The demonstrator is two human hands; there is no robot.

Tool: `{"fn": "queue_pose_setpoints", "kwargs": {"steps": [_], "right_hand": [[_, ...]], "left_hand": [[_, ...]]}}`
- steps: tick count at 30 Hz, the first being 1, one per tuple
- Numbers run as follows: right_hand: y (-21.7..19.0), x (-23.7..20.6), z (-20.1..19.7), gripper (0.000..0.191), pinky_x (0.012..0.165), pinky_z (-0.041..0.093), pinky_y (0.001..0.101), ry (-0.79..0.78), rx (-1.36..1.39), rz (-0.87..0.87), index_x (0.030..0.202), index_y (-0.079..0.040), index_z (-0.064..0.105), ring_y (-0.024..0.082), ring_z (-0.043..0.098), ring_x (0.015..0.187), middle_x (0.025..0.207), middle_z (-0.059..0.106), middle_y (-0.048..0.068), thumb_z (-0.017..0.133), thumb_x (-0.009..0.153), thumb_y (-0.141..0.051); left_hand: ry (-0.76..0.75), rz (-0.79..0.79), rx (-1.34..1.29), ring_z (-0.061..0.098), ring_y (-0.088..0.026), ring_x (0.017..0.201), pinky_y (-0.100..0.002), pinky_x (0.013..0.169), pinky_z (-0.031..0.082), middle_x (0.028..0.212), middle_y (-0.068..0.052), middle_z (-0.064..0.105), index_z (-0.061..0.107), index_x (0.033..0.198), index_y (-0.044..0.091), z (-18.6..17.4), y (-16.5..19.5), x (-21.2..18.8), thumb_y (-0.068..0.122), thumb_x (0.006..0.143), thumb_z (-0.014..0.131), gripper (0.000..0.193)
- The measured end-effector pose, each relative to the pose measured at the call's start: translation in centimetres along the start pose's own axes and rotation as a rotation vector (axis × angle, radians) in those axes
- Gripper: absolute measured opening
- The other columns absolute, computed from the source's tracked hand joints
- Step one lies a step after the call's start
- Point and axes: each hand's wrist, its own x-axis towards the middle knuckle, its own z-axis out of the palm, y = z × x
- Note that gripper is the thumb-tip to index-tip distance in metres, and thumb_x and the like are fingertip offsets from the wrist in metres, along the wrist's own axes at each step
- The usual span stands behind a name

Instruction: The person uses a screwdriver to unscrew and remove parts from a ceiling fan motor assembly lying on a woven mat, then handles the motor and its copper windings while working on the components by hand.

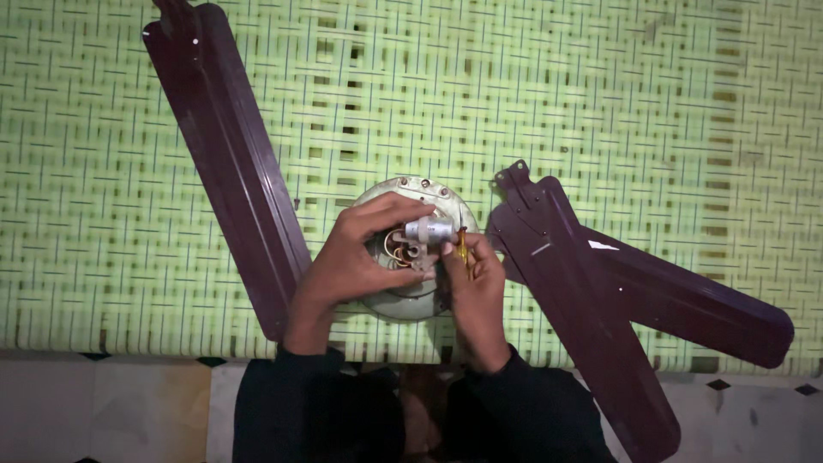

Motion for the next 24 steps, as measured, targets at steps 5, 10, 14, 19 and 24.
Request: {"fn": "queue_pose_setpoints", "kwargs": {"steps": [5, 10, 14, 19, 24], "right_hand": [[0.11, 0.04, 0.00, 0.007, 0.054, 0.044, 0.0190, -0.046, -0.010, -0.032, 0.106, -0.003, 0.064, 0.002, 0.057, 0.067, 0.084, 0.068, -0.001, 0.059, 0.103, -0.008], [0.21, 0.16, -0.02, 0.009, 0.052, 0.041, 0.0190, -0.061, -0.059, -0.034, 0.107, -0.002, 0.065, 0.002, 0.054, 0.064, 0.082, 0.066, 0.000, 0.060, 0.104, -0.008], [0.27, 0.27, -0.02, 0.009, 0.056, 0.047, 0.0195, -0.071, -0.036, -0.019, 0.108, -0.001, 0.065, 0.003, 0.059, 0.068, 0.086, 0.069, 0.002, 0.059, 0.104, -0.006], [0.52, 0.33, 0.13, 0.009, 0.069, 0.054, 0.0200, -0.123, -0.008, -0.089, 0.110, 0.000, 0.063, 0.004, 0.066, 0.082, 0.096, 0.072, 0.004, 0.058, 0.104, -0.003], [0.77, 0.33, -0.16, 0.010, 0.062, 0.051, 0.0222, -0.124, -0.058, -0.037, 0.109, -0.001, 0.063, 0.005, 0.064, 0.075, 0.092, 0.071, 0.004, 0.058, 0.101, -0.003]], "left_hand": [[0.026, 0.015, -0.038, 0.070, -0.020, 0.111, -0.035, 0.101, 0.058, 0.114, -0.007, 0.072, 0.071, 0.123, 0.007, -0.08, 0.18, -0.08, 0.015, 0.062, 0.097, 0.066], [-0.021, -0.003, -0.123, 0.069, -0.021, 0.119, -0.037, 0.108, 0.056, 0.122, -0.008, 0.070, 0.065, 0.128, 0.005, 0.11, -0.12, -0.14, 0.014, 0.069, 0.094, 0.066], [-0.042, -0.117, -0.136, 0.069, -0.020, 0.119, -0.035, 0.108, 0.057, 0.125, -0.007, 0.070, 0.062, 0.130, 0.006, 0.45, -0.39, -0.33, 0.016, 0.069, 0.093, 0.069], [-0.032, -0.115, -0.248, 0.068, -0.022, 0.121, -0.036, 0.110, 0.057, 0.125, -0.008, 0.069, 0.065, 0.127, 0.005, 0.28, -0.03, -0.44, 0.012, 0.069, 0.094, 0.065], [-0.049, -0.151, -0.321, 0.062, -0.022, 0.131, -0.038, 0.118, 0.048, 0.137, -0.007, 0.064, 0.060, 0.138, 0.006, 0.09, 0.53, -0.39, 0.005, 0.066, 0.083, 0.076]]}}
